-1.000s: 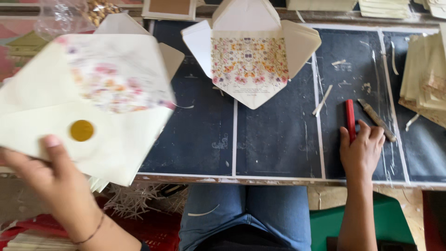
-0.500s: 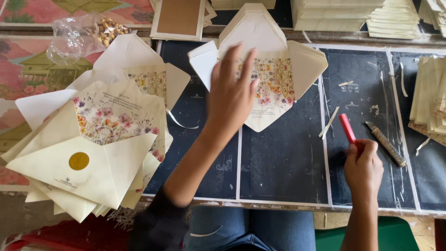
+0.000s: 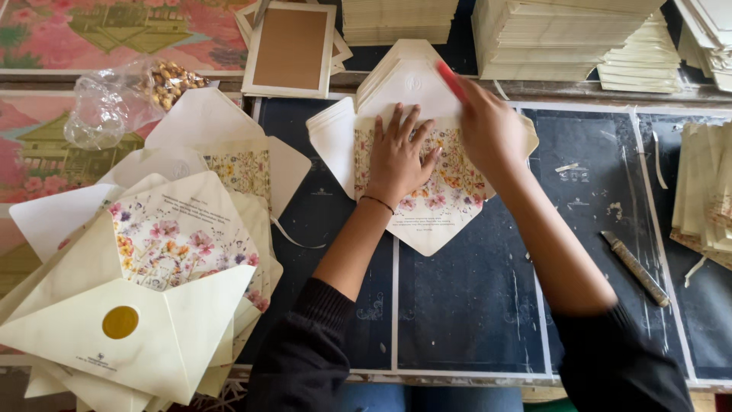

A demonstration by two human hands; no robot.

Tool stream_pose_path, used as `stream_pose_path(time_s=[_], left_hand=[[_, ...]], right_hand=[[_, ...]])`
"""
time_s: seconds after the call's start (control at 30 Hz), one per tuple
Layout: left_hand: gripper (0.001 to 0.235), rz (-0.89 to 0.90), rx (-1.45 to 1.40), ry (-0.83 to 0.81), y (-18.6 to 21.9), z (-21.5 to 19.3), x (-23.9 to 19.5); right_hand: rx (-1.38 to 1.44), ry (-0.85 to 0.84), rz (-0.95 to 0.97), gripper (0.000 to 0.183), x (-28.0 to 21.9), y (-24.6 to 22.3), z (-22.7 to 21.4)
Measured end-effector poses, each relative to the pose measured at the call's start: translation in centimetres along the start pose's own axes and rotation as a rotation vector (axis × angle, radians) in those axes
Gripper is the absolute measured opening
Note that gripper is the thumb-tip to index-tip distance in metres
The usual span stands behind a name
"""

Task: The person folds the flaps of floral-patterned envelopes and seals them with a gold sticker. They then use a red tool to press the edges of a stack of envelopes to ensure the folds are crisp.

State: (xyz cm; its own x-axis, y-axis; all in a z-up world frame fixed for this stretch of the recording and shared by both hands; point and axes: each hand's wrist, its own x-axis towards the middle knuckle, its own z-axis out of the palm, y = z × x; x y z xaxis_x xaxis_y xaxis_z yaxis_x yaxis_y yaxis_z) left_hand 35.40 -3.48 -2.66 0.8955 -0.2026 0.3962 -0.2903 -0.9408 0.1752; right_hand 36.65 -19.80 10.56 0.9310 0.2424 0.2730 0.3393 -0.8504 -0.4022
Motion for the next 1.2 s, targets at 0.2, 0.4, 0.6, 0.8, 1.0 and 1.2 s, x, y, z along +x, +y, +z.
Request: stream_pose_path(time_s=[0.2,0.4,0.6,0.8,1.0,1.2], left_hand=[[0.063,0.017,-0.034,0.046,-0.3,1.0,-0.7],[0.060,0.020,-0.025,0.073,0.9,-1.5,-2.6],[0.062,0.000,-0.252,0.082,4.5,-3.1,-8.2],[0.062,0.029,-0.141,0.120,5.0,-3.5,-9.0],[0.070,0.006,0.054,-0.031,5.3,-3.3,-9.3],[0.064,0.011,-0.057,-0.060,8.2,-5.2,-13.4]], right_hand=[[-0.202,-0.008,0.044,0.034,14.1,3.1,13.3],[-0.257,-0.180,-0.038,0.042,8.9,2.1,10.3],[-0.362,-0.148,-0.030,0.031,-1.7,0.6,8.8],[-0.376,-0.231,0.039,0.045,2.7,-1.3,8.7],[-0.450,-0.134,-0.110,0.023,2.8,1.7,9.5],[-0.448,-0.051,-0.142,0.029,-8.4,2.0,6.1]])
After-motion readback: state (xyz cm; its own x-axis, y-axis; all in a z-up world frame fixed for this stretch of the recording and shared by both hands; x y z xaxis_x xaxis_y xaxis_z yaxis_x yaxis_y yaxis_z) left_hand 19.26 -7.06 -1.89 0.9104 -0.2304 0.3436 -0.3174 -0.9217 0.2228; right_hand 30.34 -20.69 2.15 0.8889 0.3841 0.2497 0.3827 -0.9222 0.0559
